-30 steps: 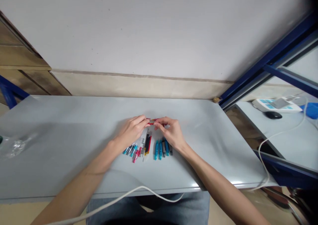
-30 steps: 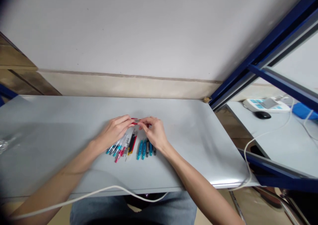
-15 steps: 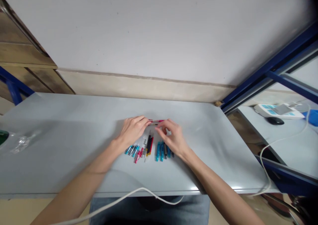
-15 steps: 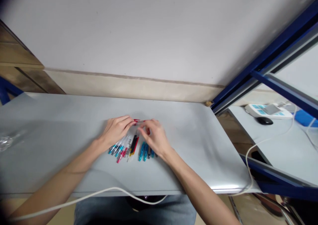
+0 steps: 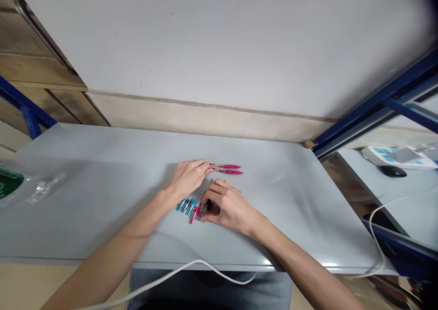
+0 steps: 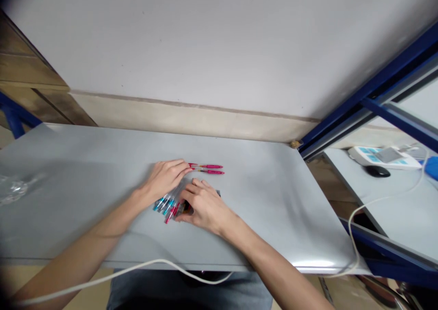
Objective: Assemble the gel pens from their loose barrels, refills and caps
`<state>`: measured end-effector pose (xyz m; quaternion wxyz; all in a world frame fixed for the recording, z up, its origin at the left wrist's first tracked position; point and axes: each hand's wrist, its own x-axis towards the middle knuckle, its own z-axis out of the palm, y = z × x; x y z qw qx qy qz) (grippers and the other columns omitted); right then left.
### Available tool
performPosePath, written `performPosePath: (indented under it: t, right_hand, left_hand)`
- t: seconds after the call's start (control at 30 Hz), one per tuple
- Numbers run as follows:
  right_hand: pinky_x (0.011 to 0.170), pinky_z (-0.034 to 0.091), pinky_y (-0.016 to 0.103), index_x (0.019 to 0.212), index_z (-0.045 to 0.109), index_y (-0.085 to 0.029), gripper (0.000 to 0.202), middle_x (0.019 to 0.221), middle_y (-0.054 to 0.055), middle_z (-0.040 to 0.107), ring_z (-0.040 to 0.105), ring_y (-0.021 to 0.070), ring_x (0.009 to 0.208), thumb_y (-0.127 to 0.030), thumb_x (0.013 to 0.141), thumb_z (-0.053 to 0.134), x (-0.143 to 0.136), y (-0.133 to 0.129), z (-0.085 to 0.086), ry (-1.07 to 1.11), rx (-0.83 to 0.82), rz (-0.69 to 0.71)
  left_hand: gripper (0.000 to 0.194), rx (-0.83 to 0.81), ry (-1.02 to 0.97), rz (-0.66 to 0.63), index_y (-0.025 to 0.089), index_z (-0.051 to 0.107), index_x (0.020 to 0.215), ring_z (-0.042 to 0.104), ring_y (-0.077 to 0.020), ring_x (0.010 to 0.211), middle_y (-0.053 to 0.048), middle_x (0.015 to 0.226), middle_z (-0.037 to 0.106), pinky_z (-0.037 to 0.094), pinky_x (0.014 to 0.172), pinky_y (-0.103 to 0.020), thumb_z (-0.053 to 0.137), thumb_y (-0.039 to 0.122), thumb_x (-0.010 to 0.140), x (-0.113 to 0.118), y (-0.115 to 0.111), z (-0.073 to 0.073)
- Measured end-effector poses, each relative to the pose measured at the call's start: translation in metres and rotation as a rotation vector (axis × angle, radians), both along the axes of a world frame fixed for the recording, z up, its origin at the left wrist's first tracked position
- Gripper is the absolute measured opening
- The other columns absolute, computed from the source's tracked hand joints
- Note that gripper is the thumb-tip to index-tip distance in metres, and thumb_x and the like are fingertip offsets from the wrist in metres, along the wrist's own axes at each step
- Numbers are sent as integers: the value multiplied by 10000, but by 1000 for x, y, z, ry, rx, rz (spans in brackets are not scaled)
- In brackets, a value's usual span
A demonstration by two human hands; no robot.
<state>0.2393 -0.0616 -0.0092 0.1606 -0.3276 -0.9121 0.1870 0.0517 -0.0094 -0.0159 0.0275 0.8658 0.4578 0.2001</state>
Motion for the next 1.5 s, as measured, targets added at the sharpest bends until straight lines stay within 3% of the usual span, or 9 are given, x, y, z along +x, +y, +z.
performPosePath:
  t: [0.53,0.9,1.5]
  right_hand:
    - [830,435,365,903,690,-185,182,890,45,666,539,224,885,-355,878,751,-1,0,-2,10,21,-6]
    - [793,433,346,877,672,-195,78,864,44,653,524,213,833,-239,842,726,-2,1,-6,50,47,-24]
    - [784,419,337,892,675,-192,70,821,33,632,494,215,841,-241,844,688,-1,3,-9,109,52,-30]
  left_hand:
    - [262,-11,30,-48,205,702,973,685,-167,784,-12,938,740,404,599,-277,458,264,1047,2,-1,-2]
    - [269,-25,10,-65,207,712,984,681,-157,780,-32,939,739,431,618,-263,453,254,1039,1,0,-4]
    - [268,-13,25,-70,218,688,960,677,-164,767,-15,925,732,417,604,-267,438,264,1047,-4,1,-9]
